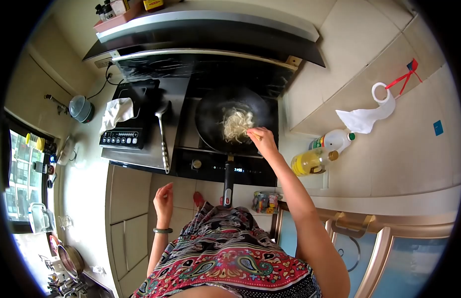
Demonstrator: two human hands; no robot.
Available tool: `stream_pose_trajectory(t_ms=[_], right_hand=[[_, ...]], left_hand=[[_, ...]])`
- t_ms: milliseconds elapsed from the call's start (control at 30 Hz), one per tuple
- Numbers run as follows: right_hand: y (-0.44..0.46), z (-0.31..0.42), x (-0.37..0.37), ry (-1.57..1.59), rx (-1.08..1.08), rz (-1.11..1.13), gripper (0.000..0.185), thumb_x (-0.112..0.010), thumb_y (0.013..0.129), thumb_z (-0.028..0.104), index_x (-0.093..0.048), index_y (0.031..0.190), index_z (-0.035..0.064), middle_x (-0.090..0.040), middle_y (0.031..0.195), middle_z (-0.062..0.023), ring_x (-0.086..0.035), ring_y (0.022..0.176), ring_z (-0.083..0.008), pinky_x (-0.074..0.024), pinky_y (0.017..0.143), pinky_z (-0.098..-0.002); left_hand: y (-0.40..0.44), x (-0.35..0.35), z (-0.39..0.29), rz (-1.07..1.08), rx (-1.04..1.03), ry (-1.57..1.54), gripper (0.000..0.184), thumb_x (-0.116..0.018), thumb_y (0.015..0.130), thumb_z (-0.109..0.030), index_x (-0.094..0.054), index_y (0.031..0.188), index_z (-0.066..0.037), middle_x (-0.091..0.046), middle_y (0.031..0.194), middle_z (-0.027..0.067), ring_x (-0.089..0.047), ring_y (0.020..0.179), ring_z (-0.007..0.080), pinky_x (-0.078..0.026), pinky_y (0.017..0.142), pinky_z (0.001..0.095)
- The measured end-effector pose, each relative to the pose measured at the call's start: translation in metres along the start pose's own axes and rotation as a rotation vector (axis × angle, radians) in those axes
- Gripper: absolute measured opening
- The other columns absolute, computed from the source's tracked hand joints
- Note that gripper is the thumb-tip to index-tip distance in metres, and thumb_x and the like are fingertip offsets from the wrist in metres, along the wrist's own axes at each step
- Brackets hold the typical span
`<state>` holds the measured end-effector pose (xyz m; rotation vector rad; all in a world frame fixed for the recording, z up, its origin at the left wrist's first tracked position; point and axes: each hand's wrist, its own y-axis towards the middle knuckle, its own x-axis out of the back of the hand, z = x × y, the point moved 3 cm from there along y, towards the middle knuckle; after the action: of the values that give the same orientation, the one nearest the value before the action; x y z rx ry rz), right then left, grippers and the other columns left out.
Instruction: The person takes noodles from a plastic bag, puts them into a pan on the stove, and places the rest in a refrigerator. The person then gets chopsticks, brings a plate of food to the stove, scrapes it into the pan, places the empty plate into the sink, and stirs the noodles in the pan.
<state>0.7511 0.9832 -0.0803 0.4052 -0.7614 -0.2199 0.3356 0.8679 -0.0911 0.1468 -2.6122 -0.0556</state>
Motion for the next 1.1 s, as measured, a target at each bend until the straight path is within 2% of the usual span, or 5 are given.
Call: stream_pose_trajectory(t_ms=[233, 300, 433, 667, 1100], right_hand=[[-0.028, 0.061, -0.012, -0.010, -0.095, 0.181, 0.015, -0.075, 0.079, 0.014, -0.071, 0.093, 0.0085, -0.071, 0.085, -0.0123, -0.069, 0.073, -0.0251, -0.0547, 0.062, -0.0326], [-0.022, 0.040, -0.043, 0.056, 0.146, 0.069, 0.016, -0.075, 0.079, 0.012, -0.072, 0.094, 0.0065, -0.071, 0.084, -0.0119, -0.069, 0.072, -0.0242, -0.0550, 0.064, -0.0301], [0.006, 0.010, -0.024, 0.179, -0.158, -0.128, 0.012, -0.071, 0.084, 0.012, -0.071, 0.094, 0.0058, -0.071, 0.083, -0.0122, -0.068, 0.071, -0.0214, -0.0525, 0.063, -0.0286], [-0.014, 0.007, 0.016, -0.058, -0.299, 0.165, 0.009, -0.070, 0.084, 0.015, -0.070, 0.087, 0.0065, -0.069, 0.083, -0.0101, -0.064, 0.078, -0.0279, -0.0512, 0.072, -0.0353], [0.062, -0.016, -0.045, 0.010, 0.115, -0.180, 0.010, -0.073, 0.079, 0.009, -0.071, 0.087, 0.0042, -0.070, 0.086, -0.0119, -0.066, 0.078, -0.0289, -0.0521, 0.071, -0.0366]], left_hand=[[-0.004, 0.001, 0.019, -0.013, 0.031, 0.001, 0.019, -0.060, 0.089, -0.005, -0.069, 0.106, -0.005, -0.066, 0.094, 0.0088, -0.063, 0.078, 0.0167, -0.051, 0.068, 0.0258], [-0.001, -0.002, 0.018, 0.004, 0.018, -0.013, 0.019, -0.061, 0.089, -0.005, -0.069, 0.106, -0.005, -0.066, 0.095, 0.0087, -0.063, 0.078, 0.0166, -0.051, 0.068, 0.0258], [0.002, 0.000, 0.010, 0.025, -0.010, -0.008, 0.020, -0.061, 0.088, -0.004, -0.069, 0.106, -0.005, -0.066, 0.095, 0.0086, -0.064, 0.079, 0.0164, -0.051, 0.068, 0.0262], [-0.019, 0.015, 0.035, -0.044, 0.013, 0.011, 0.019, -0.061, 0.088, -0.003, -0.069, 0.105, -0.005, -0.066, 0.092, 0.0103, -0.064, 0.075, 0.0196, -0.051, 0.065, 0.0281], [-0.010, 0.024, 0.025, -0.032, -0.011, -0.032, 0.018, -0.060, 0.088, -0.003, -0.068, 0.103, -0.004, -0.066, 0.091, 0.0098, -0.064, 0.074, 0.0187, -0.051, 0.065, 0.0283]])
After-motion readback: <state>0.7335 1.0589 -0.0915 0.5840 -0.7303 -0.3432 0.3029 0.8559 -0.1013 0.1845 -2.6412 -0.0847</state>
